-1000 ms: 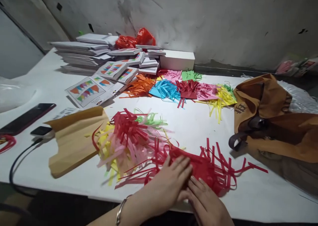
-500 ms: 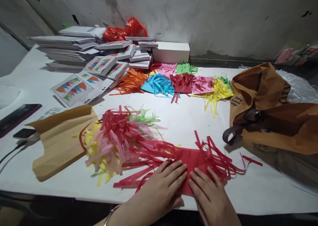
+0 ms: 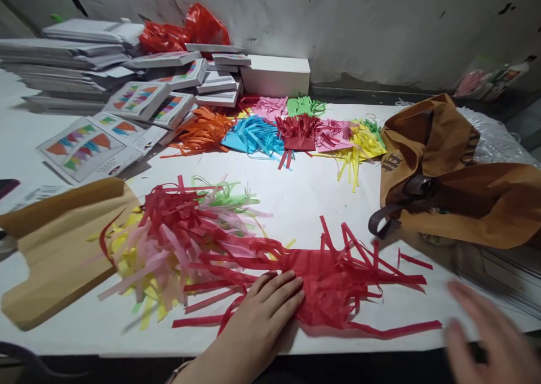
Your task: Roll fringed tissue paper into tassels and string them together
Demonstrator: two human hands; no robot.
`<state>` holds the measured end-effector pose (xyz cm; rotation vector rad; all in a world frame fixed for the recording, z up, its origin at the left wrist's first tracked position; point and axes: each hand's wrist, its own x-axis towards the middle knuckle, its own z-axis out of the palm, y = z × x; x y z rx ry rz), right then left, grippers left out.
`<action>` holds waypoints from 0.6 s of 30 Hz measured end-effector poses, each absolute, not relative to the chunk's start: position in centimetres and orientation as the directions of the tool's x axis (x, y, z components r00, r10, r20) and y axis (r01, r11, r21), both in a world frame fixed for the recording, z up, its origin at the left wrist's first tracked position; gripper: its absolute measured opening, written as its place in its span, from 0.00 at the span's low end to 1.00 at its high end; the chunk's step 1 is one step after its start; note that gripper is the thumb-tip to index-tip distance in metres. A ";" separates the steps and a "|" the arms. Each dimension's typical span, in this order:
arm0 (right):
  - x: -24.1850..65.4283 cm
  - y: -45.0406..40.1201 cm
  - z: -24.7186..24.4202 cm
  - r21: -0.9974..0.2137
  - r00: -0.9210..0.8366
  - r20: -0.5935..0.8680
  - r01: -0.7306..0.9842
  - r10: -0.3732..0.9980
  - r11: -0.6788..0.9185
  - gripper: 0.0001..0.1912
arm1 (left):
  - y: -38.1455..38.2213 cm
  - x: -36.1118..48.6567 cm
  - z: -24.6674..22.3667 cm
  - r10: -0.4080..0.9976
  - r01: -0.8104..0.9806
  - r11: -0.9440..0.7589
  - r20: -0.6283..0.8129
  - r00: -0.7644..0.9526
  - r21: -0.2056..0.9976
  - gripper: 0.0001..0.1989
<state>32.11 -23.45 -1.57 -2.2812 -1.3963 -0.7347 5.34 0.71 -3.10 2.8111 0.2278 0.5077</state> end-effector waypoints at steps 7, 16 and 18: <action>20.8 -12.5 -3.2 -0.049 -0.143 0.637 0.973 0.757 0.225 0.16 | 0.0 4.6 -2.5 0.247 0.068 -0.920 0.435 0.866 0.387 0.13; 22.2 -14.3 -4.3 -0.215 -0.079 0.589 0.944 0.805 0.250 0.12 | -0.6 4.1 -2.1 0.383 0.201 -0.875 0.376 0.844 0.440 0.12; 22.1 -13.9 -3.9 -0.314 0.083 0.573 0.941 0.815 0.126 0.10 | -0.3 4.5 -1.9 0.440 0.276 -0.849 0.314 0.841 0.450 0.12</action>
